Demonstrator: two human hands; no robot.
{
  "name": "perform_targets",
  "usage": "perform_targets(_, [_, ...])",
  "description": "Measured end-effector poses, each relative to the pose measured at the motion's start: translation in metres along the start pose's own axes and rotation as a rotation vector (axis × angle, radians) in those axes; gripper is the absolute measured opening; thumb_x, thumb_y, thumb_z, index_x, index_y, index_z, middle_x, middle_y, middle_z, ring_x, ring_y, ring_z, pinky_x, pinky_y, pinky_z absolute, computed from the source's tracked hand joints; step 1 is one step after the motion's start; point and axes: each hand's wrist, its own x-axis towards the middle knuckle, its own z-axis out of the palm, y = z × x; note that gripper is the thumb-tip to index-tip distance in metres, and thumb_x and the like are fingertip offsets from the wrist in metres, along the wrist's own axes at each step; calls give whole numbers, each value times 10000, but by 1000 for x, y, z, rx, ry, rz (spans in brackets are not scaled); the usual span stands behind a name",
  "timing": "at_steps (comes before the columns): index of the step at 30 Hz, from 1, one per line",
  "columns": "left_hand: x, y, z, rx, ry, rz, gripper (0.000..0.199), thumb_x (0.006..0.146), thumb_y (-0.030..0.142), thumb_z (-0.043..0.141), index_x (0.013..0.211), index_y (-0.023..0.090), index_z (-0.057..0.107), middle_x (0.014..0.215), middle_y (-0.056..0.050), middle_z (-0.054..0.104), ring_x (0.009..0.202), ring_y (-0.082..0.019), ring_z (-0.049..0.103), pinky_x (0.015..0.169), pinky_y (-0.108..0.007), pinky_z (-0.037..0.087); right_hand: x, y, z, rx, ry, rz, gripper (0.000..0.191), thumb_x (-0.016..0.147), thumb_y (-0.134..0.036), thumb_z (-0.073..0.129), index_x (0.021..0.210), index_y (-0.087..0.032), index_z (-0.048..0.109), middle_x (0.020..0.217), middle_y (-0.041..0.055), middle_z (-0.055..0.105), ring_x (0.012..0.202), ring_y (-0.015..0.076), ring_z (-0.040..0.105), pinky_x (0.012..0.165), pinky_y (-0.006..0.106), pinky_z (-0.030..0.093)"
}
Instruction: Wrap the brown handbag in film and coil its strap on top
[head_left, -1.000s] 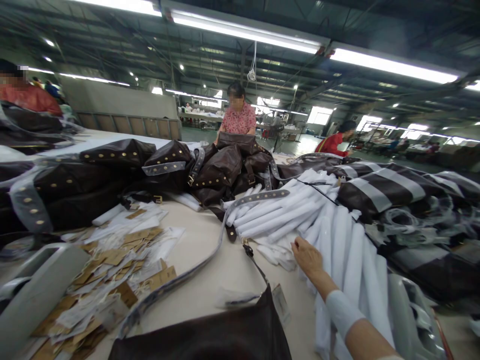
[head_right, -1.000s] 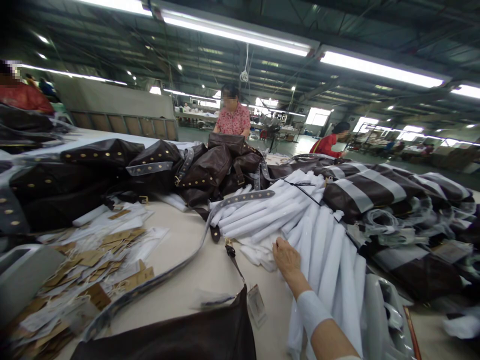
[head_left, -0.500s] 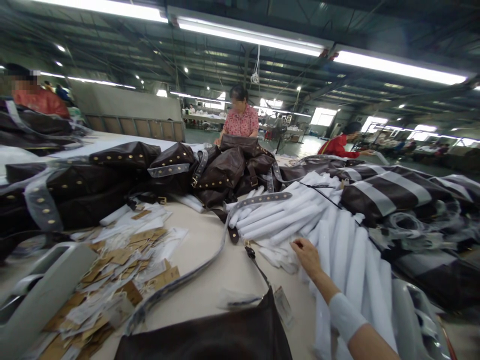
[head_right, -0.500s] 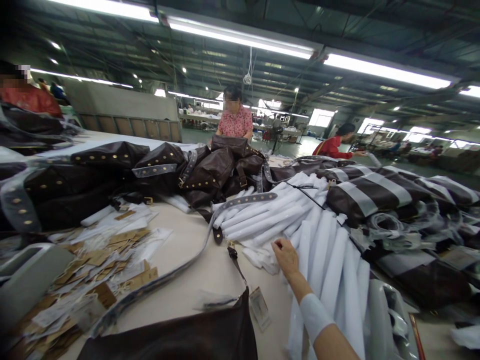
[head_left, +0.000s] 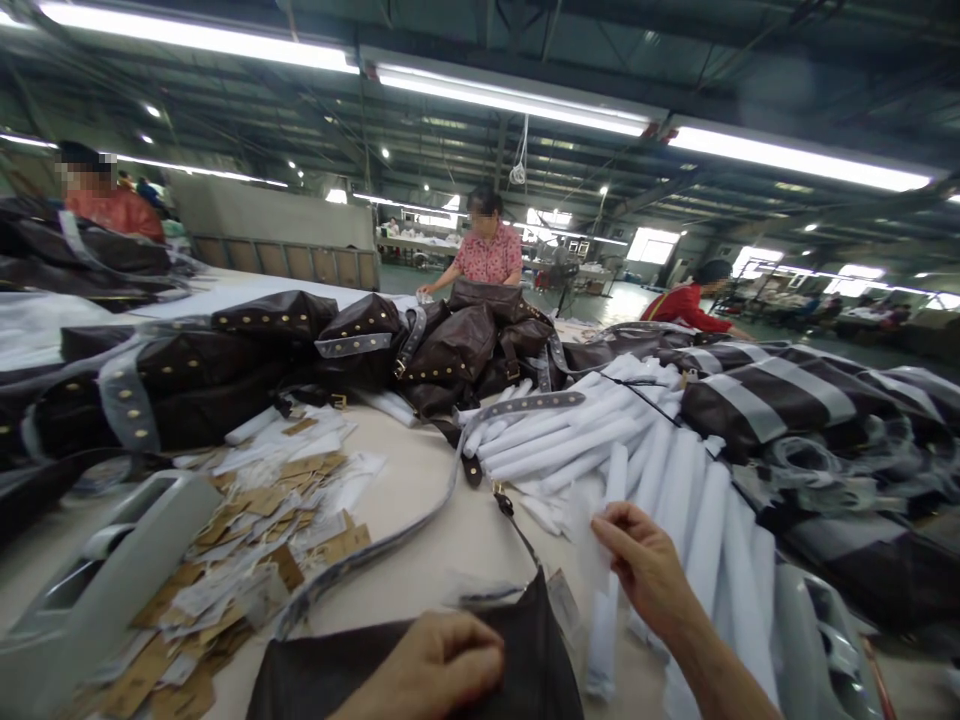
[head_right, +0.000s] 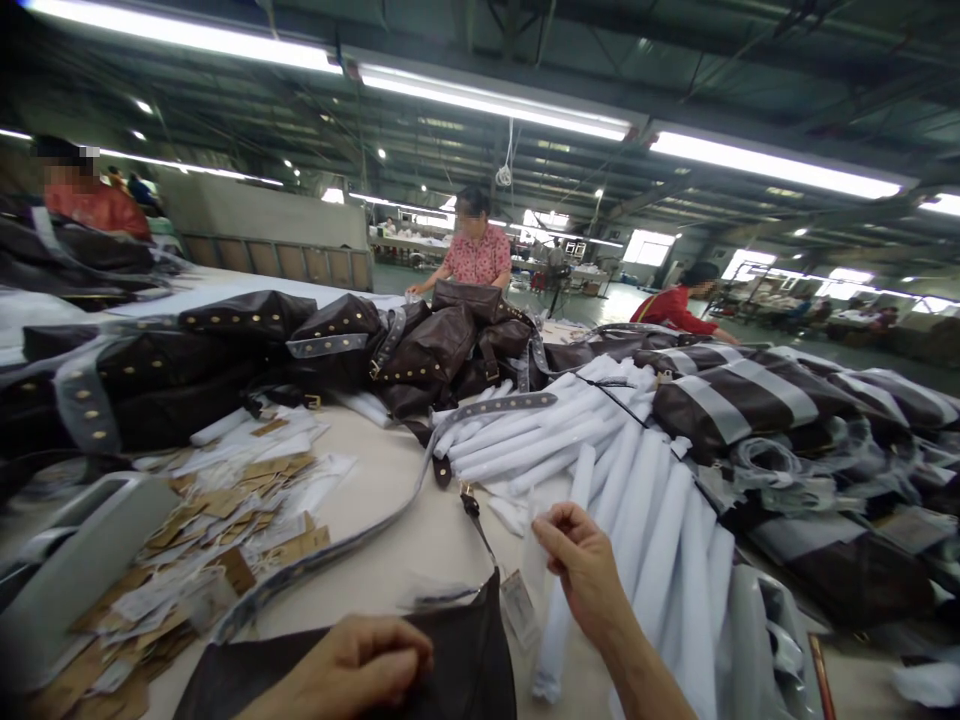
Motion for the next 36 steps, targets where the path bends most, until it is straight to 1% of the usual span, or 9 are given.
perform_targets(2, [25,19,7,-597,33,-291,592,785,677,465,964,120,554,904,-107,647,786,-183,631,663,-257,479,-31,2,7,117,-76,36,409,527,-397,841,702,-197,530,635,-39,544,462,60,411,394,177,291])
perform_targets(4, [45,39,15,-965,-12,-403,714,588,751,615,912,119,536,815,-102,640,711,-184,617,630,-260,454,-60,4,12,130,-141,48,358,576,-375,831,723,-200,556,642,-31,556,485,68,439,418,179,324])
perform_targets(7, [64,60,23,-1144,27,-315,683,444,653,752,815,115,555,709,-76,620,615,-164,569,595,-264,418,-90,5,15,101,-111,46,352,569,-395,836,747,-200,603,623,-27,550,492,67,446,437,177,340])
perform_targets(9, [70,65,23,-1211,141,-237,568,402,430,818,800,106,576,698,-61,621,593,-157,547,596,-274,415,-101,4,12,85,-38,48,368,552,-414,843,759,-205,623,632,-25,558,501,63,444,443,172,332])
perform_targets(12, [72,65,15,-1227,359,-188,511,347,168,756,829,99,601,694,-40,640,584,-156,543,601,-278,422,-102,5,2,24,-10,58,398,571,-450,824,850,-226,648,659,-12,585,514,77,449,446,183,322])
perform_targets(16, [68,62,-2,-1060,551,-99,438,370,170,732,785,93,615,645,-29,641,538,-134,526,542,-246,402,-90,15,-10,-162,-203,146,386,661,-510,741,898,-209,697,568,-24,509,477,78,382,453,210,285])
perform_targets(22, [56,67,-17,-925,541,-19,436,417,179,722,827,105,597,552,15,592,484,-112,495,482,-220,396,-82,37,6,-183,-341,117,391,615,-496,752,502,-164,581,518,-26,432,535,97,367,525,233,288])
perform_targets(29, [54,66,-12,-931,480,-26,356,416,185,715,748,102,617,547,13,583,468,-104,496,481,-221,413,-92,64,17,-74,-261,133,439,575,-495,780,538,-174,483,508,-51,407,526,92,340,525,225,260])
perform_targets(36, [62,59,-9,-969,526,-80,318,382,190,707,668,100,602,534,2,578,459,-111,493,444,-217,390,-85,50,3,-185,-115,-25,325,683,-479,716,661,-190,569,610,-41,450,584,110,416,551,213,359])
